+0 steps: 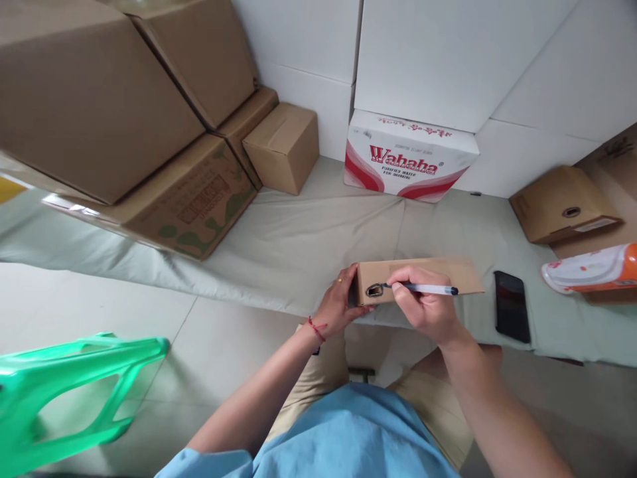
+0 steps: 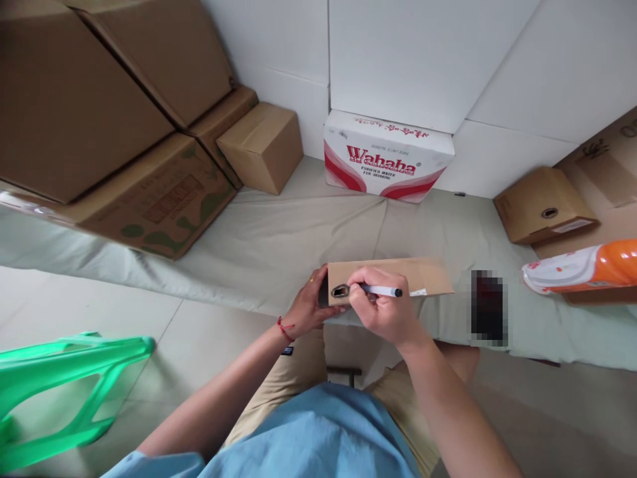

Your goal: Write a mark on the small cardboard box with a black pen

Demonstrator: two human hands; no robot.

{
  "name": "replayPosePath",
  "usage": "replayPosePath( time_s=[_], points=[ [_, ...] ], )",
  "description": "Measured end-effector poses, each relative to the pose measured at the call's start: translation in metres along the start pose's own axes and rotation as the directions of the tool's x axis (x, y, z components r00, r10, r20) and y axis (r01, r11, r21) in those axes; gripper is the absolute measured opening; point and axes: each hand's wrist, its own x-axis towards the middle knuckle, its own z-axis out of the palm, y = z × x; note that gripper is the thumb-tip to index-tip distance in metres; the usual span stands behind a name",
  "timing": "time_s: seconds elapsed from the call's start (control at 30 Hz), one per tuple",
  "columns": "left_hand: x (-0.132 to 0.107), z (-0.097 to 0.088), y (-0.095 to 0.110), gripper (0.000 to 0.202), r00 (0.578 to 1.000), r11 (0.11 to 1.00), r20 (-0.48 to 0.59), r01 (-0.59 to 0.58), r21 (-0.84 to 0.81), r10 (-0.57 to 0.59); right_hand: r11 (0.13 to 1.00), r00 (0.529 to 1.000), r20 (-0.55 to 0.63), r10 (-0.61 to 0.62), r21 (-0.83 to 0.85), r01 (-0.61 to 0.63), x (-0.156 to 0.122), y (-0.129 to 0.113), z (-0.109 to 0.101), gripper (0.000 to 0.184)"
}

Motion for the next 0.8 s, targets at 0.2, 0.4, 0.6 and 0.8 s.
replayPosePath(
  time_s=[0.2, 0.4, 0.6, 0.8],
  points=[
    [-0.001, 0.000, -0.002, 0.107, 1.000, 1.000, 0.010, 0.000, 0.006, -0.001, 0.995, 0.996, 0.087, 0.031, 0.091, -0.039, 0.001, 0.015, 0.004, 0.018],
    [-0.001, 0.000, -0.001, 0.105, 1.000, 1.000, -0.004, 0.004, 0.007, -0.004, 0.995, 0.989, 0.145, 0.011, 0.093, -0.025, 0.000, 0.016, 0.005, 0.017],
    [0.000, -0.001, 0.001, 0.107, 1.000, 1.000, 0.006, 0.013, 0.005, -0.013, 0.998, 0.998, 0.046, 0.038, 0.048, -0.040, 0.001, 0.013, 0.005, 0.017],
    [0.000, 0.000, 0.000, 0.106, 1.000, 1.000, -0.001, 0.006, -0.003, -0.006, 0.997, 0.999, 0.000, 0.035, 0.062, -0.035, 0.002, 0.011, 0.006, 0.017]
  ],
)
